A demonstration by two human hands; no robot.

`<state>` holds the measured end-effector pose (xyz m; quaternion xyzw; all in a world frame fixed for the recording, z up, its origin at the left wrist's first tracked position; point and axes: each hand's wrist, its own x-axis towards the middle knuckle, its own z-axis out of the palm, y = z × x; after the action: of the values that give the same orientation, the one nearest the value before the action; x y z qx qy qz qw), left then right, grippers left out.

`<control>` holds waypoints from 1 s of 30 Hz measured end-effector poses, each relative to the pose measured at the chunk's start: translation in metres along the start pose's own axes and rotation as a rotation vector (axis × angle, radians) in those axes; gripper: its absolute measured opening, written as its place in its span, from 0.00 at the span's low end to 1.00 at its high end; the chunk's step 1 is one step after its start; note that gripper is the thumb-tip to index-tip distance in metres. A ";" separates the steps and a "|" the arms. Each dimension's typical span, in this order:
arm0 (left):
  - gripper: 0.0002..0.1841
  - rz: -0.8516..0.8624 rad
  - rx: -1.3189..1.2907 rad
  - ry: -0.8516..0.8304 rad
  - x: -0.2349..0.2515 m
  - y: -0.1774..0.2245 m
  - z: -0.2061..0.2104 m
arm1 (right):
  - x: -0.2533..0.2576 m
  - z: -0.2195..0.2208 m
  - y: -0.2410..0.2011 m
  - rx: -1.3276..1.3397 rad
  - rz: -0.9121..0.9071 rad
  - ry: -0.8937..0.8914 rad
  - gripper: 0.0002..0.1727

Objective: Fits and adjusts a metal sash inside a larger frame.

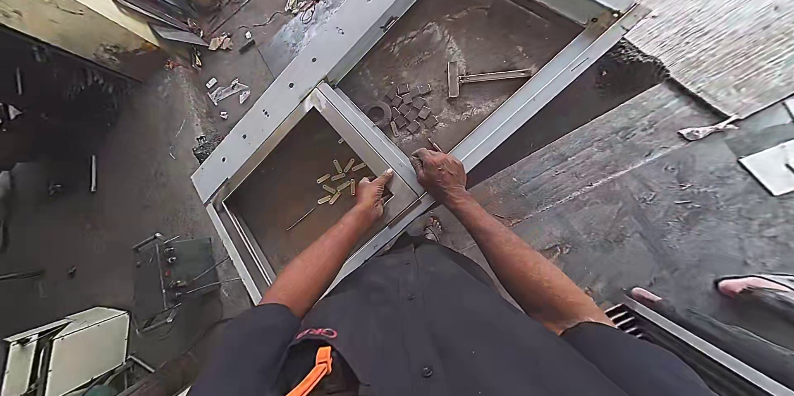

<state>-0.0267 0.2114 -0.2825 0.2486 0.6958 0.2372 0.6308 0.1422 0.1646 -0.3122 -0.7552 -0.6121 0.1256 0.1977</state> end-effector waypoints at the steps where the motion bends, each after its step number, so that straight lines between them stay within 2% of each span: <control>1: 0.34 0.002 0.021 0.002 0.001 -0.001 0.003 | -0.001 0.000 0.001 0.003 0.001 -0.005 0.21; 6: 0.34 0.042 0.088 0.044 0.007 0.004 0.025 | 0.002 -0.001 0.003 0.040 0.019 -0.042 0.17; 13: 0.33 0.047 0.172 0.130 0.005 0.006 0.032 | 0.002 0.000 0.002 0.083 0.024 -0.063 0.16; 16: 0.28 0.039 0.218 0.250 -0.020 0.028 0.046 | 0.005 -0.005 0.006 0.091 0.047 -0.060 0.15; 18: 0.32 -0.005 0.229 0.270 -0.045 0.039 0.033 | -0.003 -0.002 0.000 0.106 0.042 -0.074 0.16; 23: 0.34 -0.018 0.146 0.165 -0.062 0.061 0.018 | 0.001 -0.002 0.001 0.109 0.051 -0.059 0.16; 27: 0.25 -0.041 0.049 0.097 -0.081 0.079 0.009 | 0.003 0.000 0.003 0.116 0.045 -0.041 0.15; 30: 0.23 -0.052 0.011 0.068 -0.105 0.096 -0.004 | 0.003 -0.002 0.002 0.104 0.055 -0.051 0.15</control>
<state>-0.0180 0.2167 -0.1402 0.2255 0.7244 0.2253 0.6112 0.1450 0.1669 -0.3115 -0.7570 -0.5887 0.1820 0.2173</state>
